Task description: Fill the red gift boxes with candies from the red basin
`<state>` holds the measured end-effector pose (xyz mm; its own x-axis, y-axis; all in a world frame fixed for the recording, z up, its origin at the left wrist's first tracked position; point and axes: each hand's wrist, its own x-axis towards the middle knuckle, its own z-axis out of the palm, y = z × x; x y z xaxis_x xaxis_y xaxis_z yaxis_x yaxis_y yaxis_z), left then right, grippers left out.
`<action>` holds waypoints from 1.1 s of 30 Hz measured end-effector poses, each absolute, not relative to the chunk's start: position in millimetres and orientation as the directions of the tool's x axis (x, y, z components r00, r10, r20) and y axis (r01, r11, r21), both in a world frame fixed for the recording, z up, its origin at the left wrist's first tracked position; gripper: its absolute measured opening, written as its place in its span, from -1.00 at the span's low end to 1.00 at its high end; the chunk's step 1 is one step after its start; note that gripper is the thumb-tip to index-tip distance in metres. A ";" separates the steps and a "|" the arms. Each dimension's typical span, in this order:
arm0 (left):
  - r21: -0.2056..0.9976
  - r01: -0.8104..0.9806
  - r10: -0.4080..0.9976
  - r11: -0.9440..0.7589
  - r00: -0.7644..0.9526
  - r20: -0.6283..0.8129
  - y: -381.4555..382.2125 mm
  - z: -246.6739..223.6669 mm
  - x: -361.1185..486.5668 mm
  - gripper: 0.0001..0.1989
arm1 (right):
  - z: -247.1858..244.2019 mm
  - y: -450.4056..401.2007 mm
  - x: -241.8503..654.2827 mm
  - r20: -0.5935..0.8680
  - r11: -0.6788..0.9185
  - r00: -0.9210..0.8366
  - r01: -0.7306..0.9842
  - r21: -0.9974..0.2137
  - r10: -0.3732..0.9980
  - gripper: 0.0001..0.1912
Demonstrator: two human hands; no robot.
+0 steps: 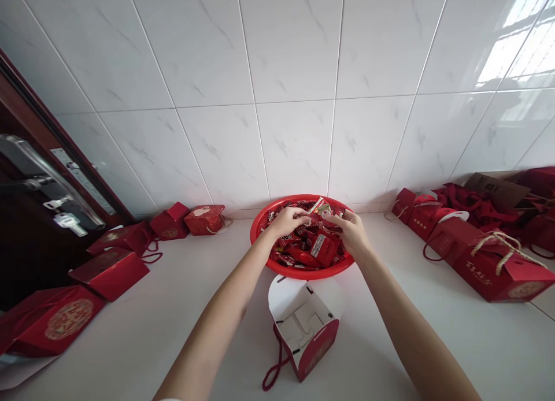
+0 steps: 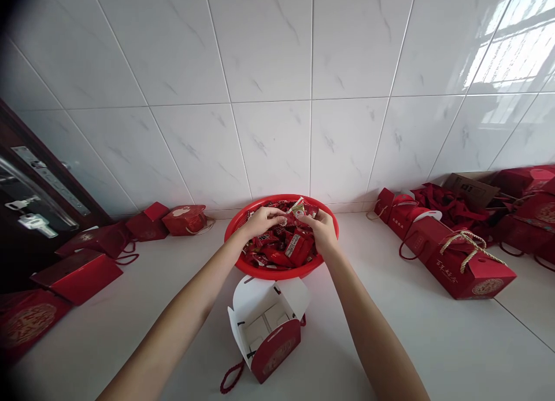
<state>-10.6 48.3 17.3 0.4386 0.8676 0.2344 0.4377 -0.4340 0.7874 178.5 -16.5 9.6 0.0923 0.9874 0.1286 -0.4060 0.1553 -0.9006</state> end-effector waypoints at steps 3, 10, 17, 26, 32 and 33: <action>0.838 0.327 0.861 -0.436 0.421 0.284 46.2 18.9 -9.9 -0.66 | 8.7 -15.0 179.0 0.111 0.146 0.110 -0.400 -0.905 0.988 -0.64; 0.895 0.193 0.870 -0.402 0.385 0.308 37.4 26.3 -9.3 -0.55 | 10.4 -17.0 180.6 0.093 0.104 0.047 -0.399 -0.911 0.995 -0.60; 0.834 0.373 0.904 -0.407 0.294 0.309 39.8 21.5 -7.6 -0.77 | 9.6 -17.7 180.0 0.100 0.119 0.068 -0.388 -0.914 0.993 -0.61; 0.648 0.633 0.884 -0.423 0.445 0.143 35.8 31.1 -40.7 -0.75 | 10.1 -17.8 179.4 0.101 0.131 0.097 -0.386 -0.913 0.990 -0.61; 0.457 0.767 0.815 -0.450 0.562 -0.142 22.4 25.5 -52.6 -0.71 | 10.5 -18.3 178.5 0.093 0.122 0.094 -0.385 -0.915 0.991 -0.61; 0.428 0.780 0.821 -0.456 0.555 -0.135 22.1 21.8 -48.5 -0.68 | 10.3 -18.1 178.7 0.096 0.125 0.095 -0.382 -0.916 0.991 -0.61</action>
